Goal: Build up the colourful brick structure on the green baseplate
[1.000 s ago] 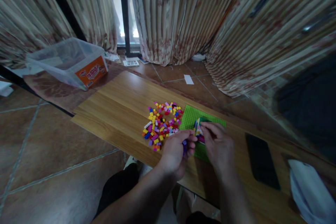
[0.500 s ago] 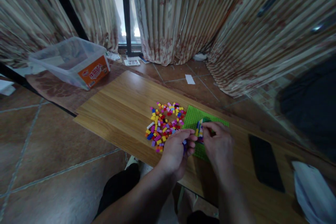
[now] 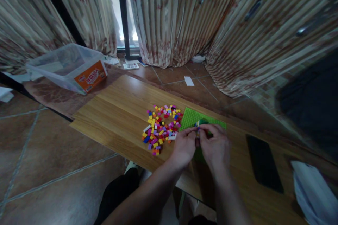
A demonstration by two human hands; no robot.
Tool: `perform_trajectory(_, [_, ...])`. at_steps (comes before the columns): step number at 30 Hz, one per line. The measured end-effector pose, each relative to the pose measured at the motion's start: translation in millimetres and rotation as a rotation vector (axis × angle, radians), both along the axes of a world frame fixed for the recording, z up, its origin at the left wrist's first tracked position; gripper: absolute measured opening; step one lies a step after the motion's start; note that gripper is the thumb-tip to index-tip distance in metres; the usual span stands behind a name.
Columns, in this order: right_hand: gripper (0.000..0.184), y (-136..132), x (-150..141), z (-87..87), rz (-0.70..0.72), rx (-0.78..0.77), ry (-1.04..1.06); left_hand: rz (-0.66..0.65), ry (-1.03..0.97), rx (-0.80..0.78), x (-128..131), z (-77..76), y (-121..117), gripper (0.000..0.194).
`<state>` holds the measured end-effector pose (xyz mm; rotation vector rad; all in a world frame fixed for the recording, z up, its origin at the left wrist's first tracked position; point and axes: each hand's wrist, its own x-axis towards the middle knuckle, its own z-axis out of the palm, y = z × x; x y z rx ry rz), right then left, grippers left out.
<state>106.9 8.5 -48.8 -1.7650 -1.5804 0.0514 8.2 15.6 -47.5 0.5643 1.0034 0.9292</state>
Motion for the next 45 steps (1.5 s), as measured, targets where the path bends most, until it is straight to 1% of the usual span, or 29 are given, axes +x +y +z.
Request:
perform_trajectory(5, [0.025, -3, 2, 1.2, -0.028, -0.029, -0.057, -0.009, 0.112, 0.207, 2, -8.2, -3, 0.031])
perform_trajectory(8, [0.028, -6, 1, 1.9, -0.018, -0.052, -0.081, -0.030, 0.162, 0.333, 0, -7.7, -4, 0.033])
perform_trajectory(11, [0.027, -7, -2, 1.9, -0.030, -0.051, -0.079, -0.055, 0.179, 0.399, -2, -5.0, -4, 0.036])
perform_trajectory(16, [0.023, -6, -5, 1.8, -0.045, -0.027, -0.054, -0.061, 0.195, 0.390, -3, -3.0, -6, 0.038])
perform_trajectory(20, [0.019, -7, -4, 1.9, -0.024, -0.032, -0.026, -0.058, 0.174, 0.368, -3, -5.8, -8, 0.037])
perform_trajectory(23, [0.017, -8, -3, 0.9, -0.034, -0.039, -0.014, -0.054, 0.162, 0.373, -2, -8.2, -10, 0.037])
perform_trajectory(29, [0.023, -8, -3, 0.1, -0.033, -0.043, -0.046, -0.061, 0.179, 0.351, -2, -7.8, -11, 0.038])
perform_trajectory(36, [0.020, -8, -4, 2.2, -0.025, -0.047, -0.061, -0.059, 0.166, 0.335, -2, -6.1, -12, 0.039])
perform_trajectory(40, [0.022, -6, -1, 0.3, -0.031, -0.011, -0.056, -0.074, 0.191, 0.315, 0, -5.8, -9, 0.037])
perform_trajectory(42, [0.022, -4, 1, -0.6, -0.034, -0.006, -0.053, -0.081, 0.200, 0.325, 1, -5.5, -9, 0.036])
perform_trajectory(45, [0.021, -2, 2, -1.6, -0.033, -0.011, -0.031, -0.078, 0.247, 0.394, 1, -4.9, -9, 0.037])
